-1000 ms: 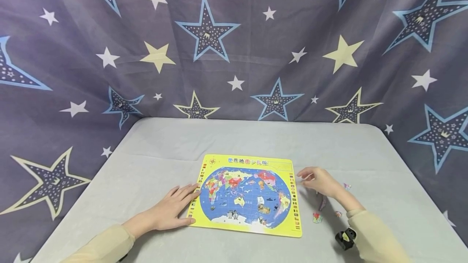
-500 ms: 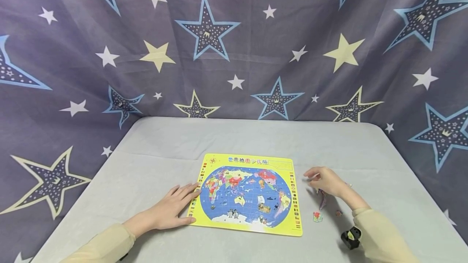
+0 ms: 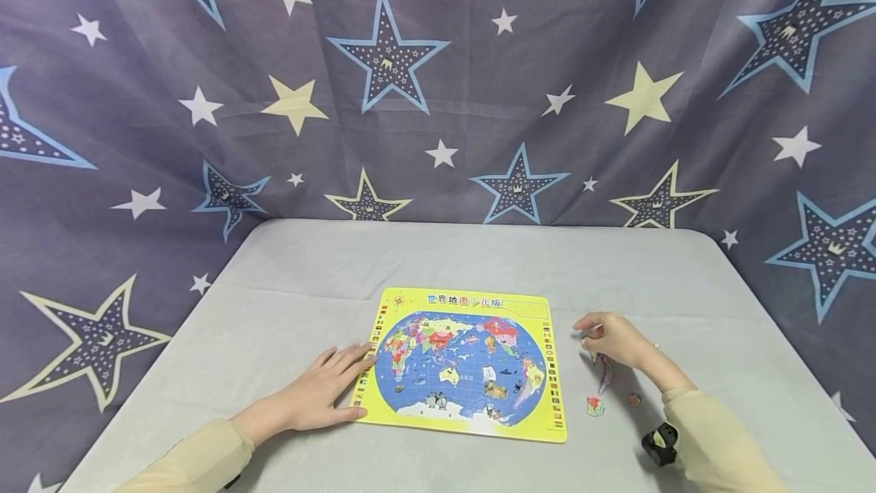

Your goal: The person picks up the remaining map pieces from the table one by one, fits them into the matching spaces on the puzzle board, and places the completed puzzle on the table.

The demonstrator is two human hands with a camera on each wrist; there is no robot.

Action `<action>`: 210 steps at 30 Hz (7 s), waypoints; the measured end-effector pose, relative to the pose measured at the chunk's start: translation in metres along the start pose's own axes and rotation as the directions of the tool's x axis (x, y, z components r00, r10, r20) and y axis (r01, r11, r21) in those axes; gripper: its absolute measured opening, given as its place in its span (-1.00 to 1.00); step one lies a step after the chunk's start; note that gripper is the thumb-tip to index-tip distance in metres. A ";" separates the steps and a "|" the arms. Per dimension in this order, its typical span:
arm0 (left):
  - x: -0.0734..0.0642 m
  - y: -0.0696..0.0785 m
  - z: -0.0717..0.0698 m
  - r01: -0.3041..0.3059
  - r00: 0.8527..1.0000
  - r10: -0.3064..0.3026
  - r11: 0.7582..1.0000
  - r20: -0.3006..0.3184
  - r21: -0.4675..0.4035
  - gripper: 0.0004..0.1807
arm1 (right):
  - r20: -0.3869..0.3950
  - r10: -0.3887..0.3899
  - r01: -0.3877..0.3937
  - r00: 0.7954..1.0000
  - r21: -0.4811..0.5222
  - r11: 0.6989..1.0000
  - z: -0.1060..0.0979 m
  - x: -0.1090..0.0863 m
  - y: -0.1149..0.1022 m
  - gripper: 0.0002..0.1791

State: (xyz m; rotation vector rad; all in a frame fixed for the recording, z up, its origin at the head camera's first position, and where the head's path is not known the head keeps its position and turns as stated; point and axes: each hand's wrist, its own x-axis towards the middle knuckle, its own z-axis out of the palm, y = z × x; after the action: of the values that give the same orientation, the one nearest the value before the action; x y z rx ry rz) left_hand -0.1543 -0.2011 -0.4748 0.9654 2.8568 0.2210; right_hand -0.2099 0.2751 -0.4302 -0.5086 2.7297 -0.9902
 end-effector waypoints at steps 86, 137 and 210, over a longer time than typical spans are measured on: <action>-0.001 0.003 -0.004 -0.003 1.000 0.003 1.000 -0.003 -0.010 -0.13 | 0.080 0.041 -0.049 0.996 0.105 0.993 0.001 0.014 0.028 -0.76; 0.000 0.003 -0.003 -0.005 1.000 0.005 1.000 -0.002 -0.001 -0.13 | 0.088 0.028 -0.043 0.996 0.171 0.984 -0.004 0.016 0.000 -0.79; 0.000 0.004 -0.004 0.005 1.000 -0.004 1.000 0.008 -0.012 -0.13 | 0.322 -0.289 0.193 0.901 0.300 0.934 0.039 0.019 -0.028 -0.84</action>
State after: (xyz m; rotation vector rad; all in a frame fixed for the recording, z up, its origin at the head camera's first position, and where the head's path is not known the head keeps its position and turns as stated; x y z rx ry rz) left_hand -0.1530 -0.1986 -0.4702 0.9554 2.8468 0.2324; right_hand -0.2085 0.2247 -0.4426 -0.9004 2.2050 -1.1602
